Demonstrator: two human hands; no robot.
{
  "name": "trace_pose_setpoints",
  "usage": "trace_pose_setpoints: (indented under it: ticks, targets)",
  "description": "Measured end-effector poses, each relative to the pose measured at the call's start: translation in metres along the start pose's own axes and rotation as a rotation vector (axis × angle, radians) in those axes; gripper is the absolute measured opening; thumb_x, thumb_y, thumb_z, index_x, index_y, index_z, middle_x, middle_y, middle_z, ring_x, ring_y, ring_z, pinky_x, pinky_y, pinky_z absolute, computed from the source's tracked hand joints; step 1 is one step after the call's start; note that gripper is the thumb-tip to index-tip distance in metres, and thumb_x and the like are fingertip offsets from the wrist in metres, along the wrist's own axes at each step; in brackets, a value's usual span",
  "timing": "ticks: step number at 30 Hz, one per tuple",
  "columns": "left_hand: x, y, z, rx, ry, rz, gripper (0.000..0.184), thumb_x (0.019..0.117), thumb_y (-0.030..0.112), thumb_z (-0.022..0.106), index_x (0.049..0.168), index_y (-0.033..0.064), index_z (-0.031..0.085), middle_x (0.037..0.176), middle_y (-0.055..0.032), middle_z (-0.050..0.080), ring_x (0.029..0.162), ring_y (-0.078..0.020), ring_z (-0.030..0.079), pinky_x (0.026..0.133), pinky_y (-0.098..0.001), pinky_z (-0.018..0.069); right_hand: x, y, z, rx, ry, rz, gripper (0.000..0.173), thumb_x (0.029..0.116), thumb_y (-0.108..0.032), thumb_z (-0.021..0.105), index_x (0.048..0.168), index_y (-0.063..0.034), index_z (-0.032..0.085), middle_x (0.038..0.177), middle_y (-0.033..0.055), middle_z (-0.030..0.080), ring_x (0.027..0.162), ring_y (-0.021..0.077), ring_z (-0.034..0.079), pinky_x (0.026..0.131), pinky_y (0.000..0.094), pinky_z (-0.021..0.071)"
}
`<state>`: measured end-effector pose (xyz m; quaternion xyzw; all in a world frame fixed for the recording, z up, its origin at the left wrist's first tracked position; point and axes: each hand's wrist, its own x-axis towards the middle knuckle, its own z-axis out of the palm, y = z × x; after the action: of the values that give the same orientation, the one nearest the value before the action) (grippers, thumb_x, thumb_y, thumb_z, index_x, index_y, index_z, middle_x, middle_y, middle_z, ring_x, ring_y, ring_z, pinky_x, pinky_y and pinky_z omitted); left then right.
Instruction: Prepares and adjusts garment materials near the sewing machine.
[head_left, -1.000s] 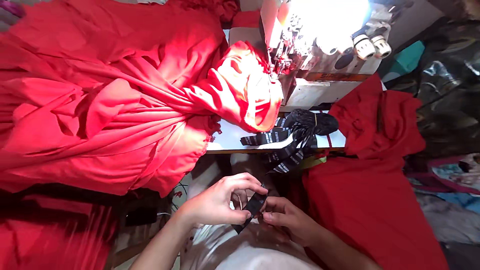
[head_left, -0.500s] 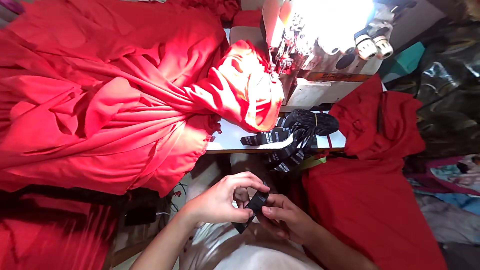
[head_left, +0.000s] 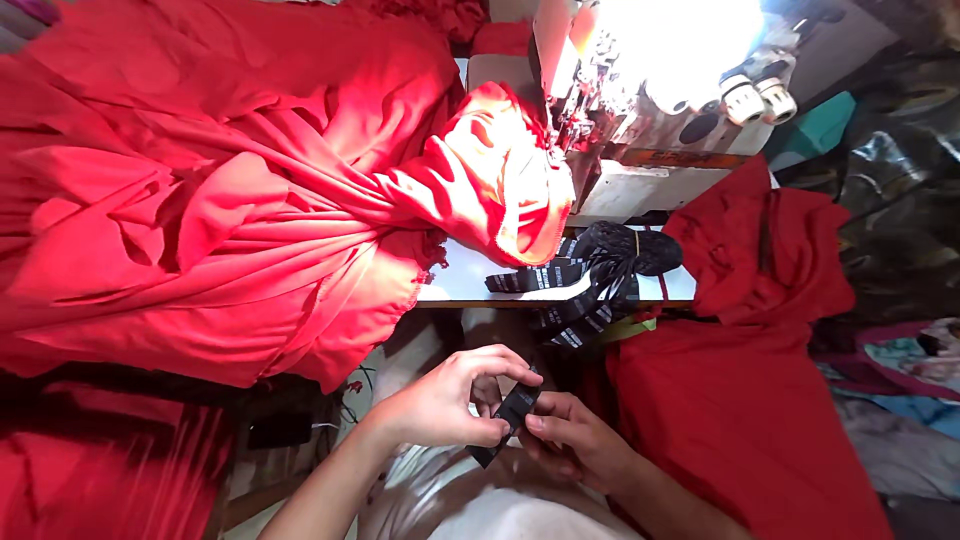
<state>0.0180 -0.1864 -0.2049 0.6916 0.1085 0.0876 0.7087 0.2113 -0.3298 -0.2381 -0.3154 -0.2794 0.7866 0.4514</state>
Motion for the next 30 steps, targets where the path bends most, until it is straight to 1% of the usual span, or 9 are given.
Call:
trace_pose_setpoints:
  ticks: [5,10,15,20,23,24,26,28,30]
  targets:
    - [0.002,0.001,0.002,0.026,-0.003,-0.005,0.048,0.0801,-0.003,0.071,0.128,-0.0021,0.064,0.130,-0.0105,0.059,0.078,0.0014,0.061,0.066,-0.0131,0.0533,0.006,-0.002,0.004,-0.014,0.039,0.005,0.017,0.1033,-0.025,0.055,0.092,-0.0190,0.067,0.073,-0.0093,0.064,0.048,-0.0072,0.045,0.043,0.0098,0.0363]
    - [0.001,0.002,0.001,0.070,-0.013,-0.005,0.047,0.0808,-0.002,0.071,0.127,-0.0021,0.065,0.130,-0.0118,0.059,0.075,0.0027,0.059,0.064,-0.0118,0.0512,0.009,-0.001,0.005,-0.032,0.046,-0.007,0.014,0.1025,-0.024,0.056,0.094,-0.0184,0.066,0.072,-0.0094,0.064,0.048,-0.0072,0.046,0.043,0.0100,0.0366]
    - [0.002,0.000,0.002,0.038,-0.011,-0.009,0.048,0.0800,-0.003,0.071,0.128,-0.0019,0.064,0.130,-0.0109,0.059,0.078,0.0011,0.062,0.066,-0.0132,0.0536,0.008,0.000,0.006,-0.010,0.049,-0.015,0.017,0.1035,-0.021,0.054,0.093,-0.0183,0.067,0.070,-0.0092,0.063,0.047,-0.0075,0.045,0.042,0.0094,0.0352]
    - [-0.001,-0.004,0.000,0.129,-0.008,0.023,0.059,0.0811,0.001,0.073,0.138,0.0007,0.060,0.132,-0.0138,0.057,0.079,-0.0012,0.061,0.065,-0.0141,0.0531,0.005,0.000,0.004,-0.074,0.078,0.008,0.018,0.1025,-0.019,0.054,0.090,-0.0174,0.066,0.070,-0.0101,0.064,0.047,-0.0075,0.044,0.042,0.0099,0.0344]
    - [-0.015,0.004,-0.007,0.409,0.113,0.010,0.062,0.0821,0.007,0.074,0.142,0.0021,0.059,0.117,-0.0136,0.068,0.075,-0.0054,0.063,0.065,-0.0172,0.0535,-0.003,-0.017,-0.006,-0.430,0.102,-0.188,0.016,0.1015,-0.020,0.059,0.109,-0.0089,0.069,0.085,-0.0086,0.069,0.058,-0.0074,0.052,0.050,0.0117,0.0428]
    - [-0.020,0.010,-0.009,0.471,0.152,-0.025,0.062,0.0821,0.007,0.073,0.142,0.0009,0.059,0.108,-0.0105,0.073,0.073,-0.0070,0.066,0.065,-0.0197,0.0555,-0.005,-0.031,-0.012,-0.625,0.175,-0.323,0.022,0.1012,-0.021,0.060,0.113,-0.0044,0.069,0.090,-0.0056,0.069,0.062,-0.0068,0.054,0.053,0.0124,0.0458]
    - [-0.028,0.020,-0.009,0.493,0.222,-0.018,0.063,0.0815,0.011,0.073,0.142,-0.0009,0.057,0.093,-0.0022,0.074,0.072,-0.0031,0.068,0.065,-0.0168,0.0569,-0.007,-0.067,-0.031,-1.107,0.416,-0.577,0.031,0.1009,-0.027,0.061,0.116,-0.0018,0.073,0.101,0.0042,0.070,0.073,0.0000,0.060,0.063,0.0173,0.0523]
    - [-0.026,0.030,-0.007,0.413,0.298,0.100,0.063,0.0821,0.015,0.076,0.140,-0.0012,0.057,0.088,0.0036,0.073,0.073,0.0008,0.069,0.066,-0.0136,0.0579,-0.004,-0.105,-0.055,-1.526,0.695,-0.713,0.034,0.0991,-0.032,0.061,0.114,-0.0054,0.077,0.097,0.0100,0.072,0.076,0.0126,0.066,0.066,0.0300,0.0556]
    - [-0.014,0.042,-0.004,0.298,0.384,0.211,0.064,0.0813,0.013,0.078,0.140,-0.0002,0.056,0.088,0.0071,0.074,0.074,0.0016,0.069,0.069,-0.0137,0.0584,0.003,-0.135,-0.080,-1.730,0.868,-0.717,0.035,0.0970,-0.033,0.063,0.117,-0.0089,0.078,0.097,0.0132,0.072,0.078,0.0255,0.069,0.064,0.0461,0.0540]
